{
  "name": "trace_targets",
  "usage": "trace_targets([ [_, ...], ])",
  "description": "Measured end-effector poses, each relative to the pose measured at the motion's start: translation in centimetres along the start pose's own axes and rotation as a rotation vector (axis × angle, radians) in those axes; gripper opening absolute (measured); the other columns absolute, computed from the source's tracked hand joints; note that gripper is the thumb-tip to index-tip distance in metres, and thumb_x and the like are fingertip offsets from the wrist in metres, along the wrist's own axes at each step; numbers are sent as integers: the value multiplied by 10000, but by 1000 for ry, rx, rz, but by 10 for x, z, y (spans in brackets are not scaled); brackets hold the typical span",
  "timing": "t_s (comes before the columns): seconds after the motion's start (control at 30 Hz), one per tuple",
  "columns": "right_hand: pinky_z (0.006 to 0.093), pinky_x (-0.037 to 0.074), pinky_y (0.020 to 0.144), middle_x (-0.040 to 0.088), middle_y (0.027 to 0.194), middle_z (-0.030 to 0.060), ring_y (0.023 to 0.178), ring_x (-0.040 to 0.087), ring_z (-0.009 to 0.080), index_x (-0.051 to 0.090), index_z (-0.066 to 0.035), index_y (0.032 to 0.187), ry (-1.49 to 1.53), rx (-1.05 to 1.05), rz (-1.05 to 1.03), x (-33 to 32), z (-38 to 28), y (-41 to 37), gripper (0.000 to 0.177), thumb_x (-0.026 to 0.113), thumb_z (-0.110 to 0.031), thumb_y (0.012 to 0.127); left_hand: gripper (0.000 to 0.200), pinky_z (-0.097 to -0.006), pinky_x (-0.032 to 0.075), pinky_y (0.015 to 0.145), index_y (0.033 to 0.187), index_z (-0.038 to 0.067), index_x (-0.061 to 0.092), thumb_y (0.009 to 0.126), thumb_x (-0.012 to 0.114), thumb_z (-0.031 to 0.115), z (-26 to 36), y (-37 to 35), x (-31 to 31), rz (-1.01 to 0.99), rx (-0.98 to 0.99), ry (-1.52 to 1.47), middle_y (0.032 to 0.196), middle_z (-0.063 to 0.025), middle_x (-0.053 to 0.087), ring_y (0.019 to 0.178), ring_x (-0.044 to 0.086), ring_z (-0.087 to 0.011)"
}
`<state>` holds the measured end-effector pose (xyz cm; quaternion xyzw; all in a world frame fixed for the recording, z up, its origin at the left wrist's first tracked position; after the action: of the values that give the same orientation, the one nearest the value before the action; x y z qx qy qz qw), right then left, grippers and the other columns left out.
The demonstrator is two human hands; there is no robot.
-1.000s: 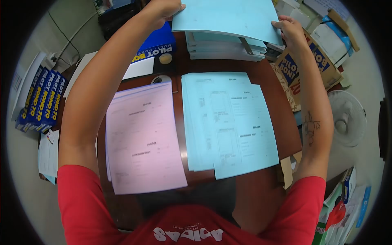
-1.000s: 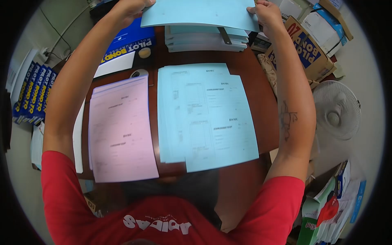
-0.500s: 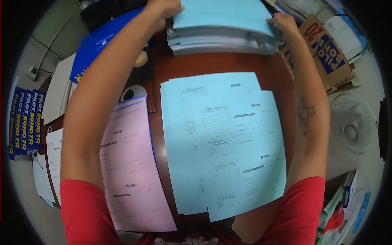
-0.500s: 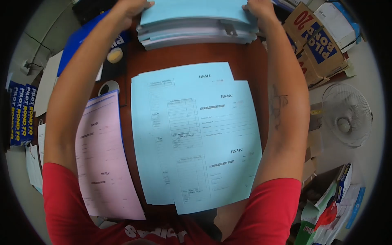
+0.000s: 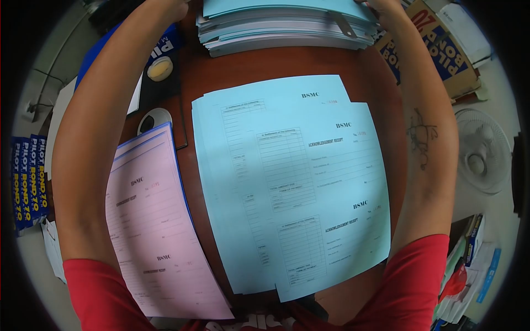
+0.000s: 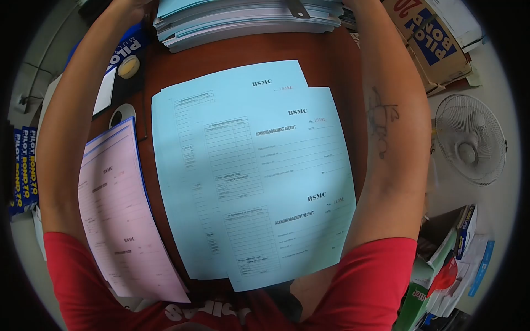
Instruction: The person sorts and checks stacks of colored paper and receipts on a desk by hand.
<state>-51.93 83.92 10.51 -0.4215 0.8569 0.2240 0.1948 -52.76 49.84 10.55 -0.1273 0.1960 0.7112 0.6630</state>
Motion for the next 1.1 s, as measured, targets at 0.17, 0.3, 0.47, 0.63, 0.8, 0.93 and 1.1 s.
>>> trace_targets([
  [0.17,452,522,758,709,980,256,885,678,352,720,144,967,7,40,4,-3,5,7,297,812,-12,732,236,-413,534,707,1056,-133,725,894,740,38,3,-5,-1,-66,-36,-80,1016,-225,723,877,707,-288],
  [0.3,455,521,767,708,979,251,905,677,351,720,146,978,39,26,19,-1,8,8,302,813,16,722,196,-407,525,651,1018,-122,735,887,749,23,2,-5,-1,-64,-14,-61,931,-196,718,780,690,-261],
  [0.47,450,520,768,710,980,237,907,675,341,720,146,976,112,25,24,3,7,7,299,815,21,722,175,-394,522,661,994,-115,737,894,755,28,0,11,5,-29,-77,-48,916,-178,721,775,686,-244],
  [0.63,446,519,753,708,948,227,879,676,329,723,139,961,121,85,92,21,132,194,278,809,30,721,175,-393,522,661,996,-116,737,891,757,23,0,-3,2,-53,-11,-95,923,-174,724,781,688,-236],
  [0.8,435,520,743,710,931,219,852,675,325,726,126,960,102,14,18,2,11,10,269,804,33,721,186,-394,524,677,1005,-121,736,891,759,24,4,-4,3,-22,-21,-55,935,-168,730,794,689,-239],
  [0.93,416,526,748,715,940,206,851,677,297,719,106,1008,-13,-23,42,3,5,5,280,776,38,742,256,-366,529,709,1033,-121,732,879,792,74,-1,2,-5,-96,-45,-60,971,-178,729,833,690,-243],
  [1.1,379,534,768,714,920,155,842,670,262,711,67,1080,-267,-434,65,-32,-8,-23,331,793,-37,777,412,-325,544,755,1083,-128,706,837,855,166,3,-13,-20,178,189,85,989,-175,721,857,682,-231],
])
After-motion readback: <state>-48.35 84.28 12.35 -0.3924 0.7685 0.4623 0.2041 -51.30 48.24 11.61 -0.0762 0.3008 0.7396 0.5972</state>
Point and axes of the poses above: each hand's wrist, its own y-axis towards the middle knuckle, its own x-axis out of the palm, z = x × y, the point moved 1 cm from there along y, towards the middle knuckle
